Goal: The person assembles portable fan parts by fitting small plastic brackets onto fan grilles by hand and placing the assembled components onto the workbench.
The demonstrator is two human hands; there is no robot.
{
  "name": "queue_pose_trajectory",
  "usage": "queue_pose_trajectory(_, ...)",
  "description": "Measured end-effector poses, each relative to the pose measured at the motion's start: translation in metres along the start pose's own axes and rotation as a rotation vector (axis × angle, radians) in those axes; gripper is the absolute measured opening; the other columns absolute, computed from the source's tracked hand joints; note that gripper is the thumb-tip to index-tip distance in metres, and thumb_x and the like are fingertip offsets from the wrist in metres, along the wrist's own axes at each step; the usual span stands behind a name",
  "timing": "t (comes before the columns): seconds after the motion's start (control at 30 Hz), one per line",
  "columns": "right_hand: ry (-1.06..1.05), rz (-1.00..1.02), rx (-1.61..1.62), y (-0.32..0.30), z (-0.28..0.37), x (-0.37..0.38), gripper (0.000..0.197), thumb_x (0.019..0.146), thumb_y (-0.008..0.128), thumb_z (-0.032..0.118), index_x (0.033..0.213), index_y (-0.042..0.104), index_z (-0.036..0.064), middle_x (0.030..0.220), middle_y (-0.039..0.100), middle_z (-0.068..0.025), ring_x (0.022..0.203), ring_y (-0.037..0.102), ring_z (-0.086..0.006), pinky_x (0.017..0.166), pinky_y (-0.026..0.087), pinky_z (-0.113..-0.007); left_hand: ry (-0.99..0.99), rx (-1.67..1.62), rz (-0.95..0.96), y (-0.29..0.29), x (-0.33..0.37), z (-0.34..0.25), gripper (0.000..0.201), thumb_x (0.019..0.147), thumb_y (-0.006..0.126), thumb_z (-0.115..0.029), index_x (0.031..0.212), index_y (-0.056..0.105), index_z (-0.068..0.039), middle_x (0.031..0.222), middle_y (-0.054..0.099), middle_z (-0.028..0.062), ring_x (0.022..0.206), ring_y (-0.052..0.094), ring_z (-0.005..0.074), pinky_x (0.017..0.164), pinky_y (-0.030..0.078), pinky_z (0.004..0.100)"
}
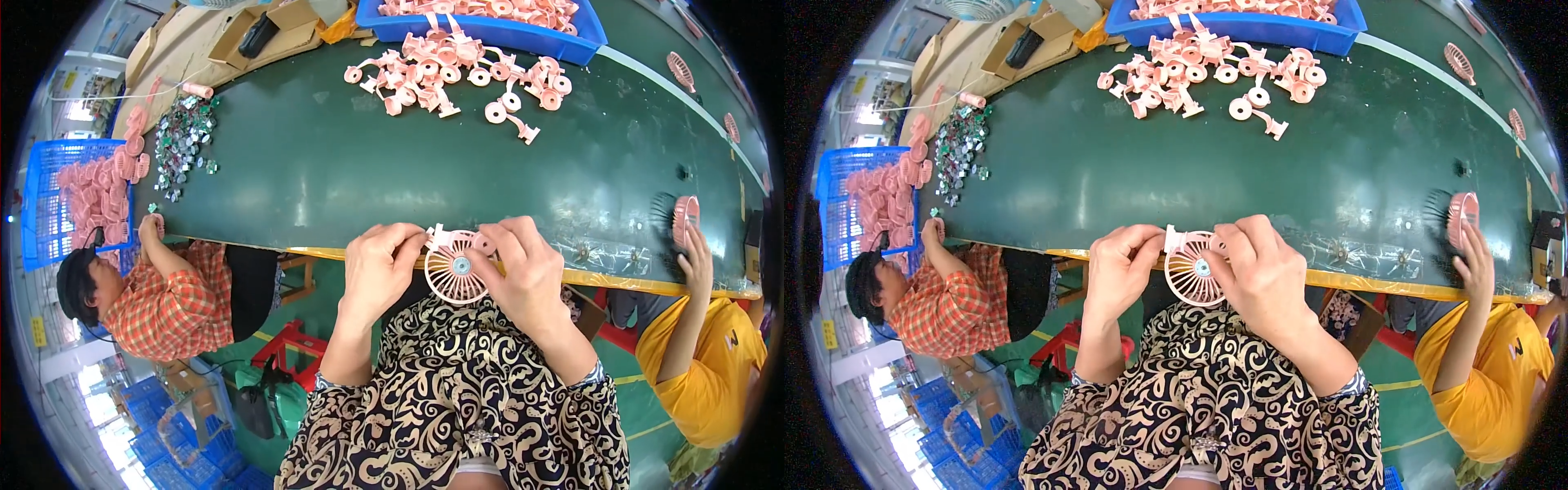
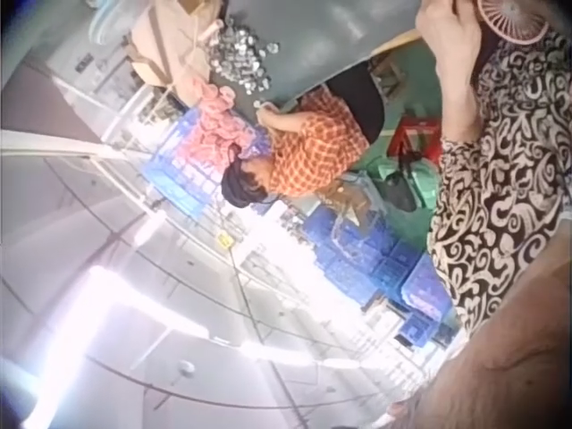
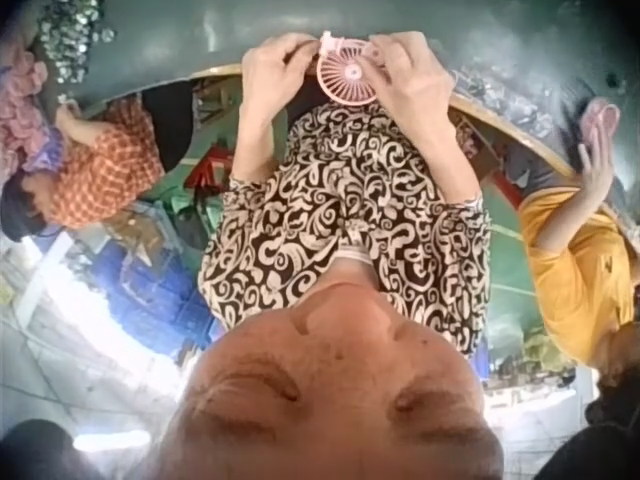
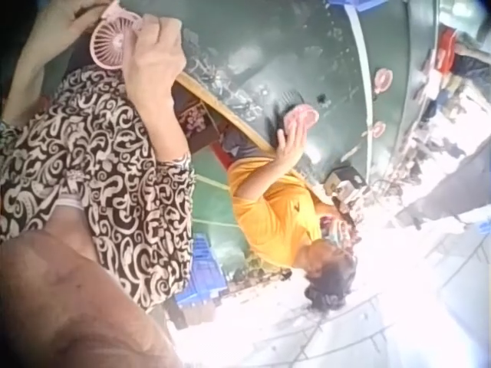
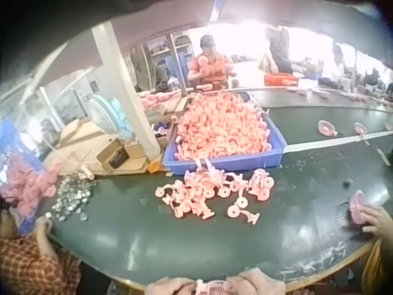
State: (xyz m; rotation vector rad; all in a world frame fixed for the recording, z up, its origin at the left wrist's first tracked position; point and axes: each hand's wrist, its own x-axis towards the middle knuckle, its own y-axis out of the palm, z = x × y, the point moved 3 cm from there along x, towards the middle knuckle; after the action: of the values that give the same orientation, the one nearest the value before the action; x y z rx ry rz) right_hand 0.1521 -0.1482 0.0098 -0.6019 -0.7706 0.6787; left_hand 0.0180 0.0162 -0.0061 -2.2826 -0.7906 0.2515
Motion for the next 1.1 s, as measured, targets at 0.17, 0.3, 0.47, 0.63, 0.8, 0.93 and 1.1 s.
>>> queue_pose_trajectory(0.17,-0.005,-0.003,0.003,0.000,0.006,0.002,0.034,0.077,0.089,0.012,0.105,0.070,0.0045,0.097,0.065,-0.0092,0.073,0.070,-0.0263,0.061,0.058,-0.037,-0.042,-0.026,0.001,-0.006,-0.008,0.009,0.008,0.093,0.073,-0.005,0.098,0.076,-0.001,0.077,0.073,0.0119,0.065,0.066,0.0166,0.061,0.050,0.0313)
queue_pose_trajectory(0.3,-0.041,0.048,0.052,0.013,0.017,-0.007,0.035,0.076,0.089,0.012,0.105,0.069,0.0047,0.095,0.064,-0.0086,0.071,0.069,-0.0256,0.058,0.057,-0.036,-0.051,-0.054,-0.016,-0.003,-0.013,0.013,0.005,0.093,0.071,-0.003,0.096,0.074,0.000,0.077,0.073,0.0106,0.065,0.066,0.0160,0.060,0.049,0.0309)
queue_pose_trajectory(0.47,-0.045,0.153,-0.081,0.025,0.015,-0.015,0.029,0.081,0.084,0.013,0.104,0.068,0.0044,0.093,0.060,-0.0085,0.075,0.069,-0.0254,0.059,0.056,-0.037,-0.105,-0.094,0.012,-0.006,-0.016,0.013,0.009,0.092,0.074,-0.013,0.090,0.072,-0.004,0.072,0.067,0.0133,0.064,0.065,0.0280,0.060,0.048,0.0399)
queue_pose_trajectory(0.63,-0.037,0.213,-0.117,0.025,0.019,-0.012,0.023,0.083,0.081,0.012,0.100,0.067,0.0043,0.091,0.057,-0.0085,0.078,0.067,-0.0255,0.060,0.055,-0.038,-0.119,-0.112,0.045,-0.006,-0.017,0.014,0.011,0.094,0.073,-0.013,0.090,0.071,-0.003,0.071,0.065,0.0122,0.062,0.063,0.0269,0.059,0.047,0.0386)
queue_pose_trajectory(0.8,-0.078,0.280,-0.222,0.028,0.022,-0.007,0.017,0.085,0.077,0.013,0.092,0.065,0.0030,0.088,0.055,-0.0089,0.078,0.066,-0.0255,0.060,0.054,-0.038,-0.057,-0.070,0.019,-0.007,-0.017,0.012,0.024,0.097,0.072,-0.024,0.087,0.070,-0.003,0.069,0.064,0.0129,0.064,0.064,0.0278,0.060,0.048,0.0417)
queue_pose_trajectory(0.93,-0.080,0.362,-0.272,0.031,0.022,-0.003,0.014,0.084,0.074,0.011,0.083,0.063,0.0027,0.087,0.056,-0.0108,0.080,0.068,-0.0264,0.060,0.055,-0.038,-0.066,0.033,0.046,-0.004,-0.010,0.001,0.031,0.098,0.072,-0.033,0.091,0.071,-0.003,0.067,0.063,0.0117,0.064,0.065,0.0282,0.060,0.049,0.0429)
queue_pose_trajectory(1.1,-0.091,0.355,-0.246,0.030,0.023,-0.003,0.015,0.082,0.076,0.013,0.083,0.064,0.0040,0.087,0.056,-0.0106,0.078,0.068,-0.0267,0.059,0.056,-0.038,-0.098,0.066,0.044,0.001,-0.012,-0.005,0.048,0.095,0.075,-0.037,0.121,0.063,0.001,0.064,0.063,0.0086,0.061,0.065,0.0268,0.061,0.051,0.0431)
